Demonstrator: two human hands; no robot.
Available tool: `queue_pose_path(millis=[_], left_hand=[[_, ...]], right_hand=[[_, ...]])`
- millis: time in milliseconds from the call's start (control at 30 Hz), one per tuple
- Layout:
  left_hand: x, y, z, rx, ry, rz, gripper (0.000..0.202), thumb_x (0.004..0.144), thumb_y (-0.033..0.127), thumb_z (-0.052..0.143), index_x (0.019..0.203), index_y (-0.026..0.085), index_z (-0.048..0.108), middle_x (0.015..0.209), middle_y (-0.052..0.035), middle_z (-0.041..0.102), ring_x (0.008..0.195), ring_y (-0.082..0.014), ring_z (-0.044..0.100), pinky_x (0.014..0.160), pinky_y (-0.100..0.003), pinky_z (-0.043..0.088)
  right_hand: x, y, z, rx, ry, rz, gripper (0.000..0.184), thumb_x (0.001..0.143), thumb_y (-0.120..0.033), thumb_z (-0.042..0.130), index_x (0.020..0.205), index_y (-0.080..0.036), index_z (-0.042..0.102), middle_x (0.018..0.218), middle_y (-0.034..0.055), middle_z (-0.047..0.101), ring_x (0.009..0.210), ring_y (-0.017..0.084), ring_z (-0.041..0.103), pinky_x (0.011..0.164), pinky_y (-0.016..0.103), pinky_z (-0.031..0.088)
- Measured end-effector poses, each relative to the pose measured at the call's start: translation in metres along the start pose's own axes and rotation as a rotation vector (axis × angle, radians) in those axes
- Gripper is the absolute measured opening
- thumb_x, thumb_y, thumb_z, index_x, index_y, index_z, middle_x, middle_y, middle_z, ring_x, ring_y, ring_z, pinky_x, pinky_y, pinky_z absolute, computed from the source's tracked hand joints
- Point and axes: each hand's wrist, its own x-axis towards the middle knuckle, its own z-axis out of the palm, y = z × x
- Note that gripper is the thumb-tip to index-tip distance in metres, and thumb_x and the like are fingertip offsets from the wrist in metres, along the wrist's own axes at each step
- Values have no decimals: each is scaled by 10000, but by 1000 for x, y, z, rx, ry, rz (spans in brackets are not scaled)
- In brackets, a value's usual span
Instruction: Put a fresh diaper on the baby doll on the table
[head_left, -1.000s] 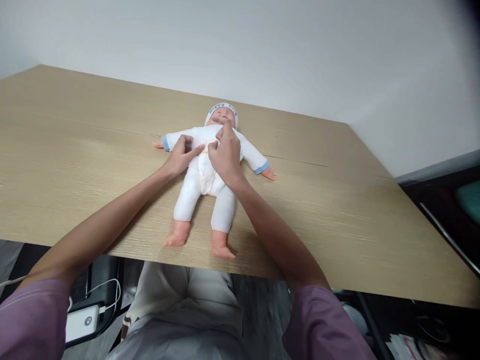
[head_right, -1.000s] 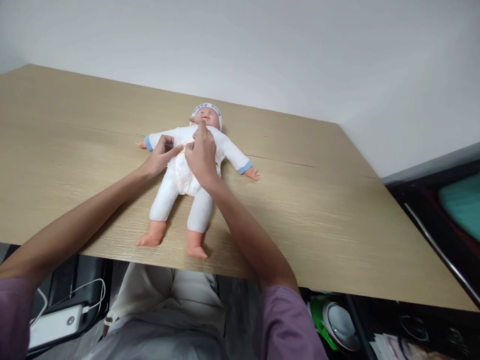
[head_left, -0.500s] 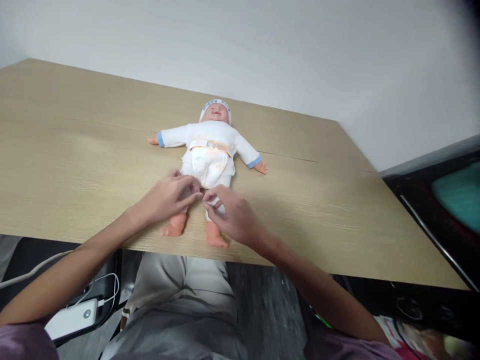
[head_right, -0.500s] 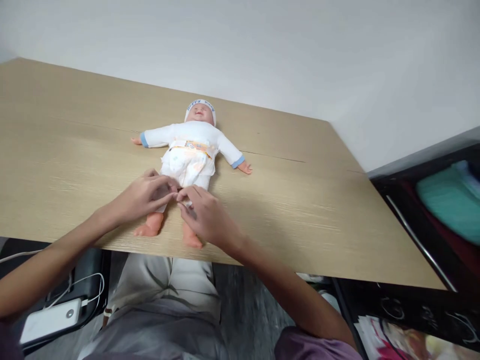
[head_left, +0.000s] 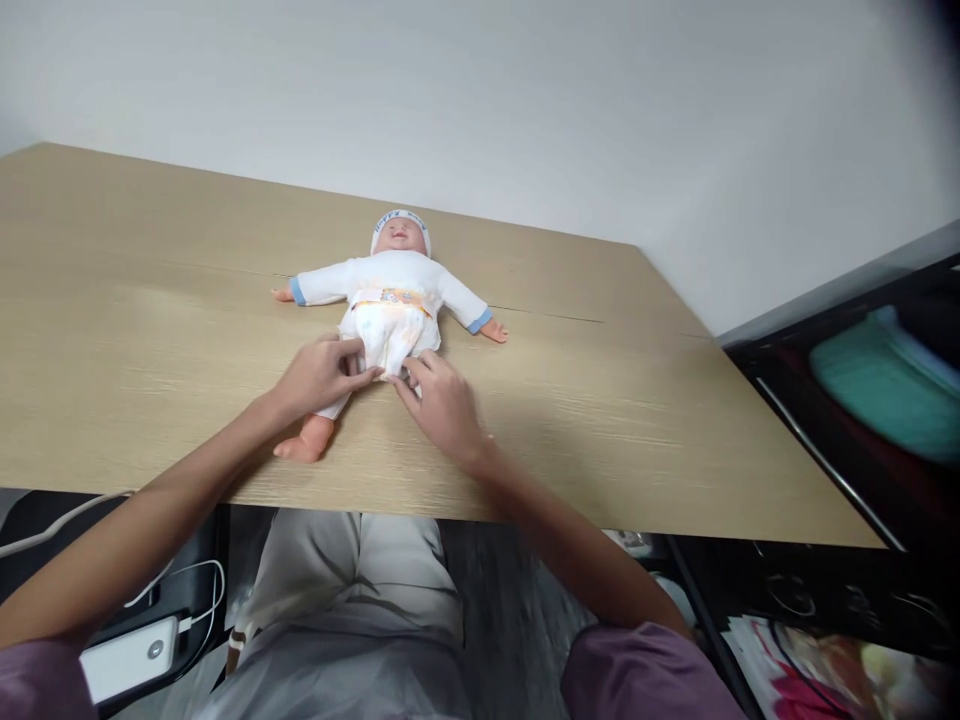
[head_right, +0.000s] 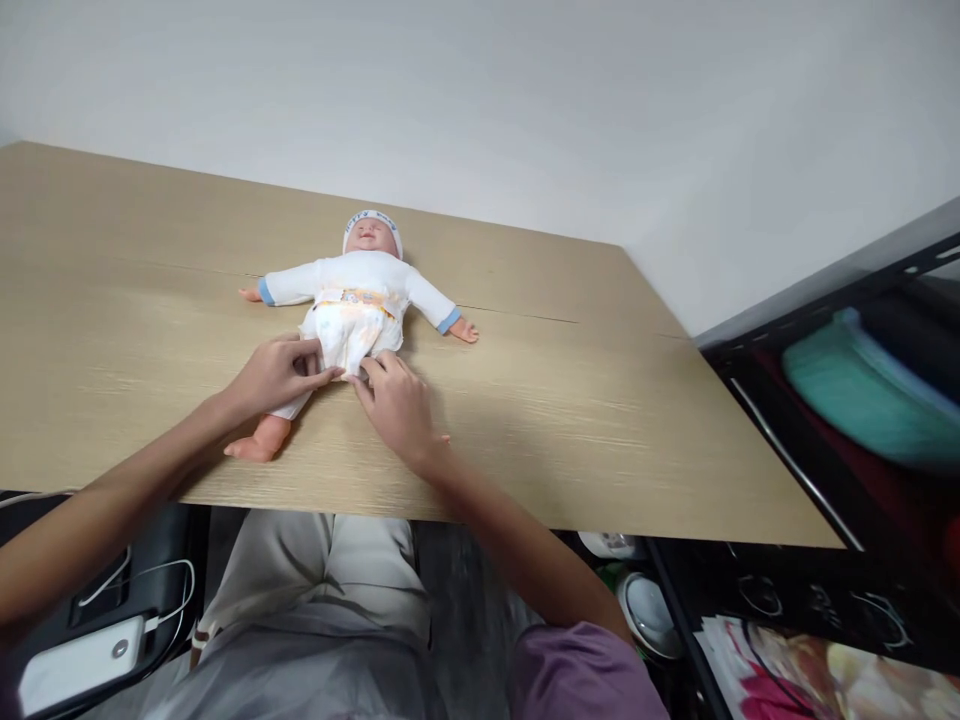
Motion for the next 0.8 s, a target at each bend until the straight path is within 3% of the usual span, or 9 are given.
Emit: queue_pose_path(millis=[100, 200, 267, 333, 433, 533, 667, 800], left_hand=[[-3, -2, 0, -35, 10, 64, 456, 1037, 603, 720, 781, 241, 613, 837, -44, 661, 848, -258, 624, 799, -385, 465], [-5, 0, 1, -94, 39, 119, 344, 1055, 554, 703, 920, 238, 685, 1190, -96, 728, 1093, -294, 666, 1018, -426, 508], [-6, 2, 0, -122, 51, 118, 306, 1051, 524, 708, 955, 234, 688, 1317, -109, 709, 1175, -306, 658, 1083, -434, 498], [-5, 4, 0, -145, 35, 125, 306, 1054, 499, 704, 918, 230, 654, 1260, -100, 711, 1143, -298, 653, 1067, -427, 493], [-5, 4, -1, -167, 20, 113, 368, 1039, 487, 725, 835, 226, 564, 975, -45, 649, 945, -252, 605, 910, -389, 472], [-5, -1, 4, -237, 46, -23, 363, 972, 497, 806, 902, 236, 563, 815, 15, 537, 787, -204, 502, 757, -342, 400], [-6, -11, 14, -478, 100, -154, 470, 865, 479, 910, 1031, 244, 538, 930, 15, 585, 824, -181, 539, 757, -307, 422], [-6, -13, 20, -600, 187, -258, 615, 742, 454, 1002, 1093, 249, 539, 1082, -18, 654, 890, -181, 618, 788, -304, 467]], right_hand=[[-3, 3, -3, 46, 6, -14, 139, 1137, -330, 656, 1167, -245, 762, 1212, 110, 730, 1062, 292, 724, 848, 384, 538], [-6, 5, -8, 82, -12, -44, 126, 1110, -288, 660, 1205, -259, 737, 1312, 120, 723, 1175, 327, 715, 948, 428, 565], [-6, 5, -9, 98, -34, -72, 140, 1099, -271, 654, 1226, -249, 709, 1368, 134, 727, 1241, 350, 696, 1015, 461, 560], [-5, 5, -8, 110, -49, -77, 144, 1097, -281, 647, 1229, -233, 679, 1346, 149, 746, 1249, 367, 690, 1029, 478, 551], [-3, 6, -3, 176, -18, -5, 142, 1082, -325, 664, 1192, -238, 639, 1204, 132, 779, 1150, 358, 720, 962, 458, 549], [-1, 7, 2, 344, 56, 104, 233, 1028, -364, 722, 1182, -259, 583, 1161, 86, 789, 1053, 306, 752, 894, 409, 545], [-1, 9, 0, 503, 123, 213, 363, 969, -426, 762, 1203, -269, 534, 1151, 61, 809, 870, 238, 742, 771, 360, 526], [-3, 11, -7, 499, 146, 276, 353, 974, -507, 794, 1127, -269, 584, 1093, 46, 852, 663, 192, 664, 712, 359, 504]])
